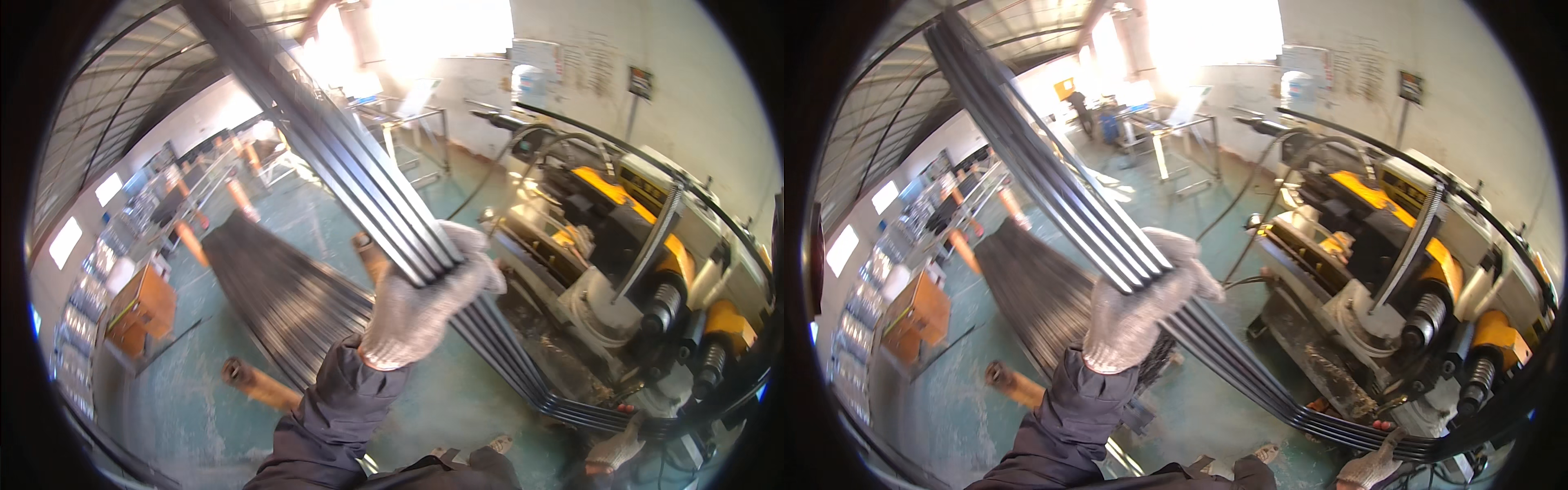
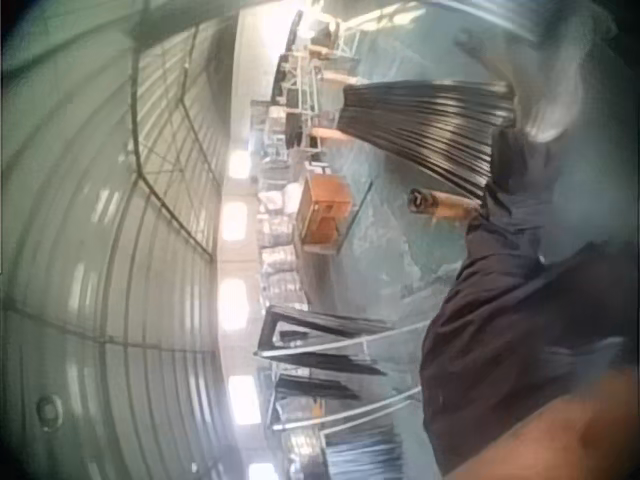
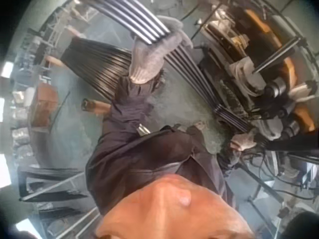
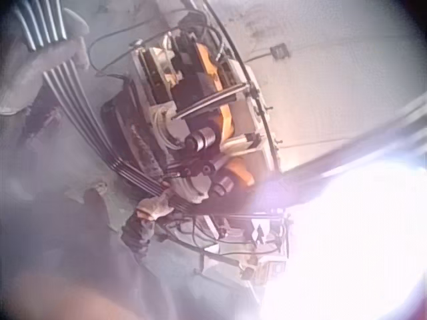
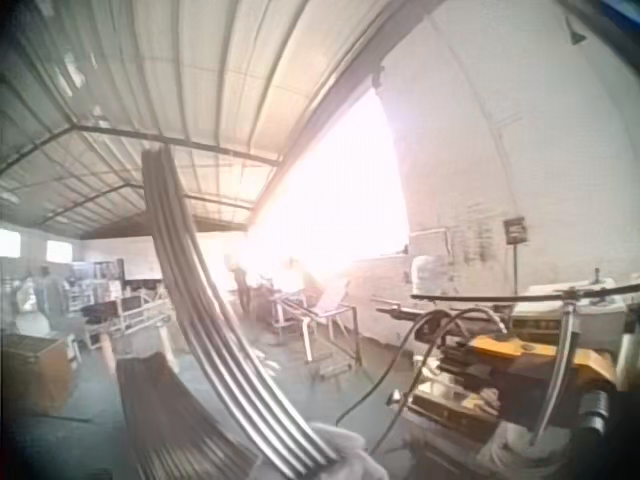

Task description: The person repeatedly feeds straight metal rods into a bending machine, guides them through the rollers, and stacks the bent rods on a nearby rack. The process is repeated continuously with multiple rods.

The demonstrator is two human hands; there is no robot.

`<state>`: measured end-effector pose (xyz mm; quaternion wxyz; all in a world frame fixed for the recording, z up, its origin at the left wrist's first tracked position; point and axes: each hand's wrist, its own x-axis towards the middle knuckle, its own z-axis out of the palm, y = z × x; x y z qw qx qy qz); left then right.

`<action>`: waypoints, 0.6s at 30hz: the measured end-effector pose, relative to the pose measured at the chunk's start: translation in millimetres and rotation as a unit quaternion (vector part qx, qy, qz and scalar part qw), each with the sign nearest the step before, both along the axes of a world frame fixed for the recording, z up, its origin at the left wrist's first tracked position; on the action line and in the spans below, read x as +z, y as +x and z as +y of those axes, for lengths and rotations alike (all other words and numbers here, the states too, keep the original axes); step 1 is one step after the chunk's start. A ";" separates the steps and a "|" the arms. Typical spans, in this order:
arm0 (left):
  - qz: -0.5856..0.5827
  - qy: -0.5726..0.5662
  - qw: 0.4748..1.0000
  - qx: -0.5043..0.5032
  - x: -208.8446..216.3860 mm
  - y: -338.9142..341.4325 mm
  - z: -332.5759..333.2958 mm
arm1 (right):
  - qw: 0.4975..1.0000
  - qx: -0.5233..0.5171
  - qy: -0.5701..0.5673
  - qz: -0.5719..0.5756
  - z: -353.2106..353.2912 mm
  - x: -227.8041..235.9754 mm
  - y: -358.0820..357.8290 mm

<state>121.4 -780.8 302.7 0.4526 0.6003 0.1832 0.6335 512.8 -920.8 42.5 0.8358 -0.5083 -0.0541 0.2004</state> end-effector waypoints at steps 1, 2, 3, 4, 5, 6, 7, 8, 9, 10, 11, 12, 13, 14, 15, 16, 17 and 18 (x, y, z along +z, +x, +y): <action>-0.023 0.001 0.998 0.050 -9.5 -30.8 -19.4 | 0.999 0.009 0.009 -0.030 0.6 -3.6 -8.7; -0.050 -0.064 0.989 0.120 -18.5 -60.5 -47.0 | 0.997 0.031 -0.021 -0.067 2.4 -4.8 -19.2; -0.090 -0.082 0.981 0.154 -26.0 -85.5 -73.8 | 0.992 0.072 -0.034 -0.099 5.3 -5.1 -30.9; -0.096 -0.080 0.973 0.192 -34.1 -108.2 -102.6 | 0.988 0.105 -0.039 -0.106 4.4 -3.1 -44.8; -0.099 -0.071 0.965 0.233 -41.8 -127.6 -133.2 | 0.982 0.144 -0.041 -0.114 5.2 2.0 -60.2; -0.097 -0.076 0.957 0.263 -49.5 -146.5 -166.0 | 0.982 0.146 -0.085 -0.081 11.8 8.4 -80.9; -0.131 -0.070 0.948 0.283 -57.7 -160.3 -198.2 | 0.975 0.183 -0.069 -0.102 17.5 16.8 -103.0; -0.135 -0.071 0.930 0.335 -63.9 -174.1 -230.6 | 0.965 0.223 -0.053 -0.126 19.7 27.0 -123.6; -0.134 -0.068 0.914 0.376 -72.8 -183.6 -265.1 | 0.952 0.262 -0.039 -0.150 18.3 34.4 -143.6; -0.184 -0.087 0.890 0.408 -77.6 -185.6 -296.8 | 0.938 0.300 -0.024 -0.172 18.7 43.4 -161.3; -0.206 -0.104 0.870 0.435 -78.3 -194.0 -329.4 | 0.922 0.347 -0.017 -0.169 20.3 47.5 -188.4; -0.207 -0.127 0.835 0.493 -77.2 -199.4 -361.0 | 0.905 0.389 -0.001 -0.173 18.7 48.6 -213.1; -0.210 -0.153 0.802 0.538 -75.0 -204.1 -391.6 | 0.889 0.424 0.014 -0.174 12.2 48.5 -236.8; -0.238 -0.141 0.779 0.563 -73.4 -206.9 -419.3 | 0.874 0.451 0.026 -0.179 3.3 49.1 -253.3; -0.251 -0.144 0.751 0.594 -71.4 -214.4 -449.1 | 0.860 0.472 0.038 -0.188 -8.5 51.1 -269.5; -0.278 -0.135 0.728 0.612 -70.2 -213.2 -475.2 | 0.845 0.493 0.054 -0.200 -13.7 54.9 -279.0; -0.306 -0.116 0.710 0.623 -70.1 -214.6 -506.0 | 0.830 0.511 0.073 -0.213 -24.4 59.2 -291.0; -0.342 -0.099 0.684 0.636 -69.6 -224.3 -534.5 | 0.814 0.527 0.094 -0.226 -34.3 64.0 -310.3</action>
